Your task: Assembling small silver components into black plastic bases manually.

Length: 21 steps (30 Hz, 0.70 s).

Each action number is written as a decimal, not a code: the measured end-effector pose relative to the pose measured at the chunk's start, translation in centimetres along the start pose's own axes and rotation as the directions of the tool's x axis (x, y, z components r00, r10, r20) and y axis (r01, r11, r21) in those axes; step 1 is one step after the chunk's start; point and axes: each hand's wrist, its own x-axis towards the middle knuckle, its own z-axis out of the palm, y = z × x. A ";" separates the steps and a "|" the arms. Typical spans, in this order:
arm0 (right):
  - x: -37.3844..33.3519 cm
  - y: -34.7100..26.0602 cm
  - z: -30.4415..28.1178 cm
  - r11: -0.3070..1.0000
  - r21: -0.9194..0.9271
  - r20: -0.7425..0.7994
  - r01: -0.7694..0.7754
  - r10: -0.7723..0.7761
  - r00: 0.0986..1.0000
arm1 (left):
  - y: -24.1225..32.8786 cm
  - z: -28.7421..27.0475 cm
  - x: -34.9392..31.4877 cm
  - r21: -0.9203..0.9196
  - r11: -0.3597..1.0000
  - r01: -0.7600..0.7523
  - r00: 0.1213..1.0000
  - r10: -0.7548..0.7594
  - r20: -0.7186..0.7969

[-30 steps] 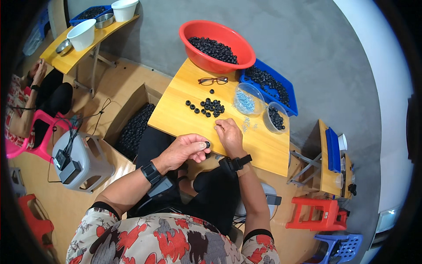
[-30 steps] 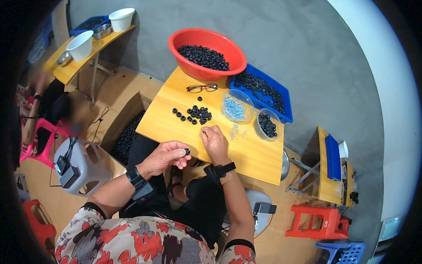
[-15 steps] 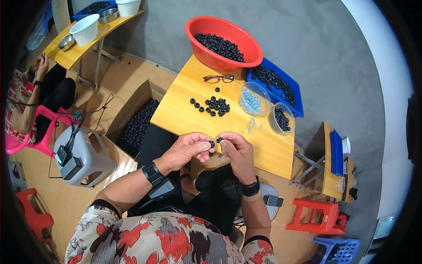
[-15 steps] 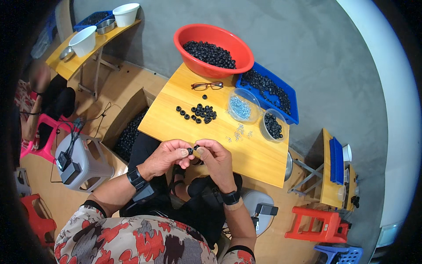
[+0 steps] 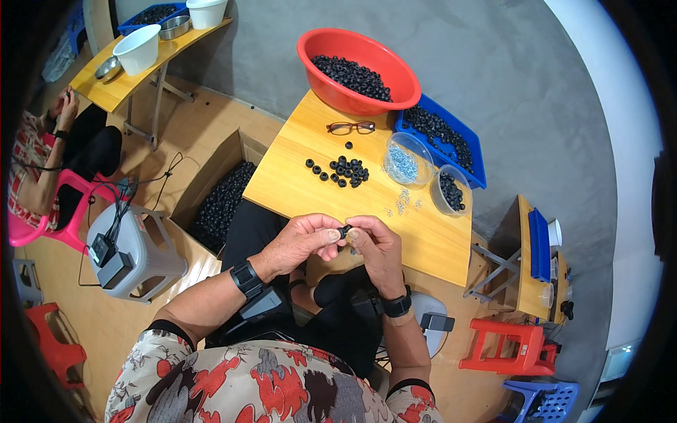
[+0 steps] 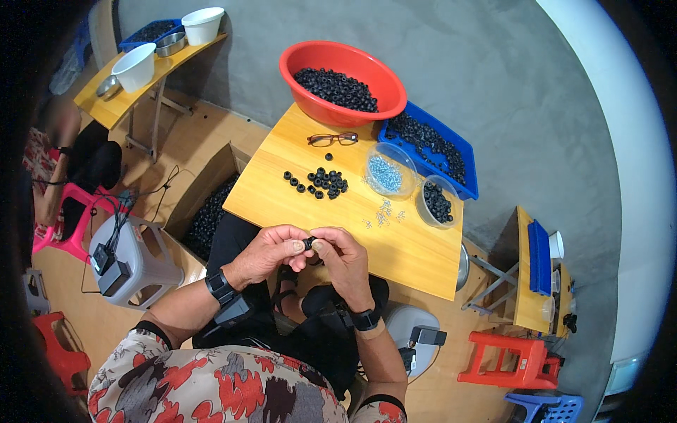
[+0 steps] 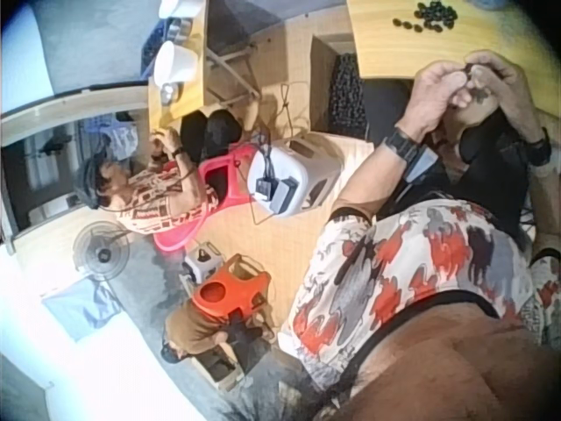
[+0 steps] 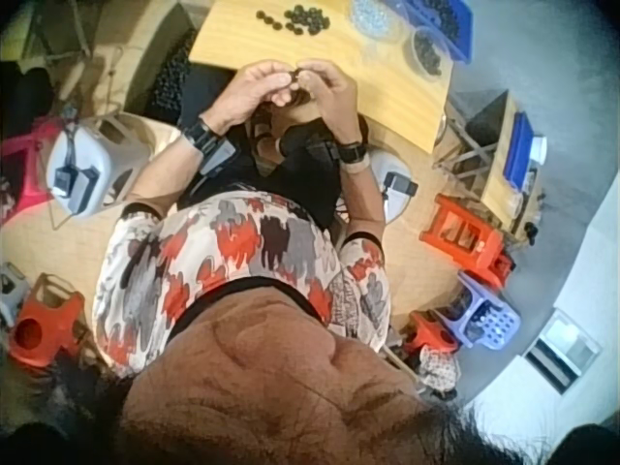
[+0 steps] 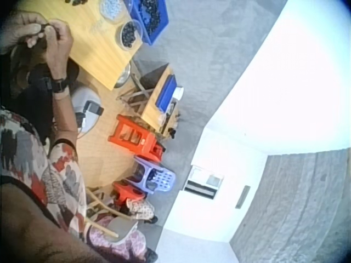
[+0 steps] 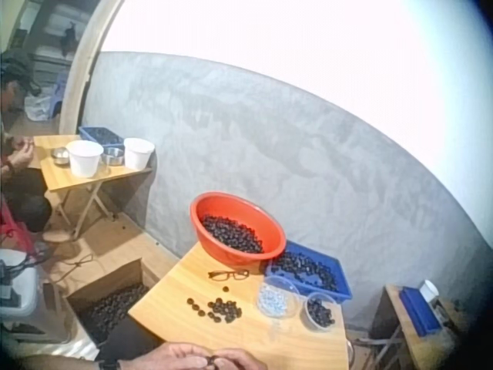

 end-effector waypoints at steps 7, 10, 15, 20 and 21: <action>-0.1 0.4 -0.3 1.000 -0.003 -0.052 0.020 -0.020 0.998 | -0.2 -0.2 0.1 -0.025 1.000 -0.015 1.000 0.016 0.015; -0.3 0.2 -0.3 1.000 -0.016 -0.062 0.014 -0.015 0.998 | 0.1 0.1 0.0 -0.031 0.999 -0.007 1.000 0.007 0.006; -0.4 0.2 -0.1 0.998 -0.058 -0.059 0.021 -0.025 0.998 | 0.1 0.2 -0.1 -0.037 0.999 -0.006 1.000 0.006 0.002; -0.5 0.4 0.2 0.998 -0.057 -0.051 0.037 -0.040 0.998 | -0.3 -0.3 0.1 -0.067 0.998 -0.015 1.000 0.017 0.019; -0.5 0.5 0.2 0.995 -0.085 -0.055 0.060 -0.064 0.996 | -0.3 -0.3 0.2 -0.067 0.998 -0.014 1.000 0.016 0.021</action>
